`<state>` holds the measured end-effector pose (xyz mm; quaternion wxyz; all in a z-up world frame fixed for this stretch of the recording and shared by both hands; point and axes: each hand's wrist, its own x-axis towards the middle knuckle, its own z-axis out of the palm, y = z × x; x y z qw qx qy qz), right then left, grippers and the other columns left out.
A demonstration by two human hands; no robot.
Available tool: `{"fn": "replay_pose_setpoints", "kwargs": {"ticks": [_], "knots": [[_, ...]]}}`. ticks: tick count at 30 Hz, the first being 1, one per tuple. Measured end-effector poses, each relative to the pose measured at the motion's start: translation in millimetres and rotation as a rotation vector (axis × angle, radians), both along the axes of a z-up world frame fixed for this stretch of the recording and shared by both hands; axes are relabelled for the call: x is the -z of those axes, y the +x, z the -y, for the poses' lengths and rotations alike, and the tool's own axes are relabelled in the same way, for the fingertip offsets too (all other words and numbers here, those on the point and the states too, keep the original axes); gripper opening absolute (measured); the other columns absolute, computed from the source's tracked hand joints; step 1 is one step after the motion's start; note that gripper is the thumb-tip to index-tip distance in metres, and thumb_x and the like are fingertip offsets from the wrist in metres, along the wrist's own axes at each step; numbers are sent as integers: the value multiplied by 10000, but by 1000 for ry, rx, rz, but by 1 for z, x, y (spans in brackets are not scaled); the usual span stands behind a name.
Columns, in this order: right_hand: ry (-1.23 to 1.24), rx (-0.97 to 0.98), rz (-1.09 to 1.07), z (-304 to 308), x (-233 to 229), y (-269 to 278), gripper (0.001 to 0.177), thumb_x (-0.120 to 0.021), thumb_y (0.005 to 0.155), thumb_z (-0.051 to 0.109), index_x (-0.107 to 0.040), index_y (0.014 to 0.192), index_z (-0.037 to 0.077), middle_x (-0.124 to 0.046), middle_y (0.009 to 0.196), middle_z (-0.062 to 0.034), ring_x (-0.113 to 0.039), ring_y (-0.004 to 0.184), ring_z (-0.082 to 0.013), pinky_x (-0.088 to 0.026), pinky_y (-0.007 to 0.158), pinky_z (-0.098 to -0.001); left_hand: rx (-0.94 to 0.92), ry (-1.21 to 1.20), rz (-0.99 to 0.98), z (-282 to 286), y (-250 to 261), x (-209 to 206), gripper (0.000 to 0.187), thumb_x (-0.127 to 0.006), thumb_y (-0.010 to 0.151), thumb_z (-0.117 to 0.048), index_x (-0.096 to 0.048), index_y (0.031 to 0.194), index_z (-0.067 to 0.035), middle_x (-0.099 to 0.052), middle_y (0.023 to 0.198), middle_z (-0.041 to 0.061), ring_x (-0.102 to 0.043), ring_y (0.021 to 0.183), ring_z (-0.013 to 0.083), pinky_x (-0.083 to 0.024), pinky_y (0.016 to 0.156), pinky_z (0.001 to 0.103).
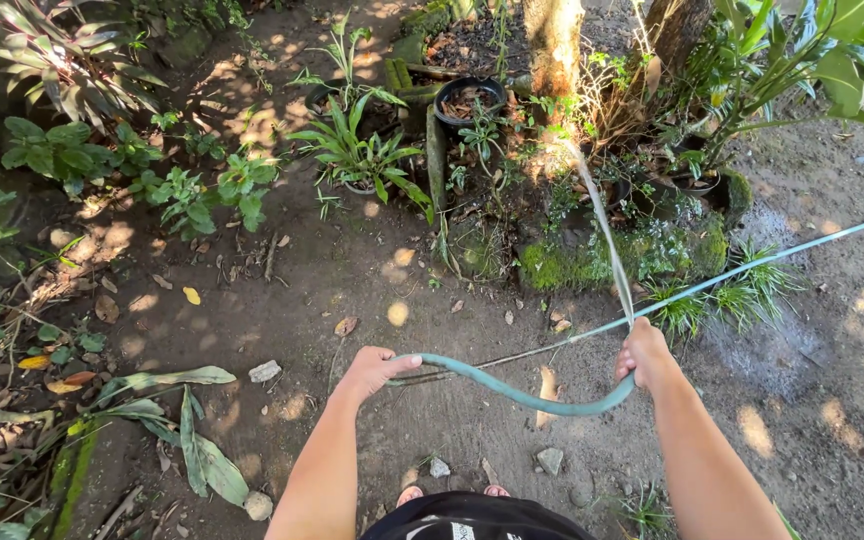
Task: The person uses a green garden hose to water several potted plants and the surrounding soil in a backyard garden. They move the hose between different plant clusters and briefly aim the stream upward toward a tree trunk before returning to ground-level watering.
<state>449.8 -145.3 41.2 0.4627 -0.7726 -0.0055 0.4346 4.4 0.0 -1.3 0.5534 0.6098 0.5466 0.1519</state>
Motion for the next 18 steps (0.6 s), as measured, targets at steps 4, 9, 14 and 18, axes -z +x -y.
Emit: {"fn": "replay_pose_setpoints", "kwargs": {"ticks": [4, 9, 14, 18], "knots": [[18, 6, 8, -1, 3, 1, 452, -194, 1026, 384, -392, 804, 42, -268, 566, 36, -287, 346, -97, -324, 339, -333, -13, 1, 7, -1, -2, 3, 545, -924, 615, -484, -520, 459, -153, -427, 440, -10, -392, 469, 92, -258, 489, 223], [32, 15, 13, -3, 7, 5, 436, -201, 1025, 369, -384, 803, 41, -257, 561, 33, -275, 350, -101, -320, 346, -337, -4, 4, 16, 1, -2, -2, 554, -923, 621, -503, -530, 456, -149, -394, 440, -10, -384, 462, 91, -260, 482, 222], [21, 17, 4, -4, 9, 10, 438, -187, 1035, 365, -391, 816, 45, -265, 550, 36, -276, 345, -107, -313, 341, -338, 2, -5, 26, 3, -2, -7, 562, -918, 635, -495, -511, 452, -154, -381, 451, -26, -375, 459, 92, -252, 485, 222], [30, 35, 16, -3, 6, 9, 416, -196, 1019, 343, -385, 807, 38, -254, 552, 37, -273, 350, -104, -310, 350, -348, 3, 5, 14, 2, -2, -4, 559, -912, 620, -508, -513, 459, -151, -428, 449, -2, -390, 470, 105, -258, 492, 230]]}}
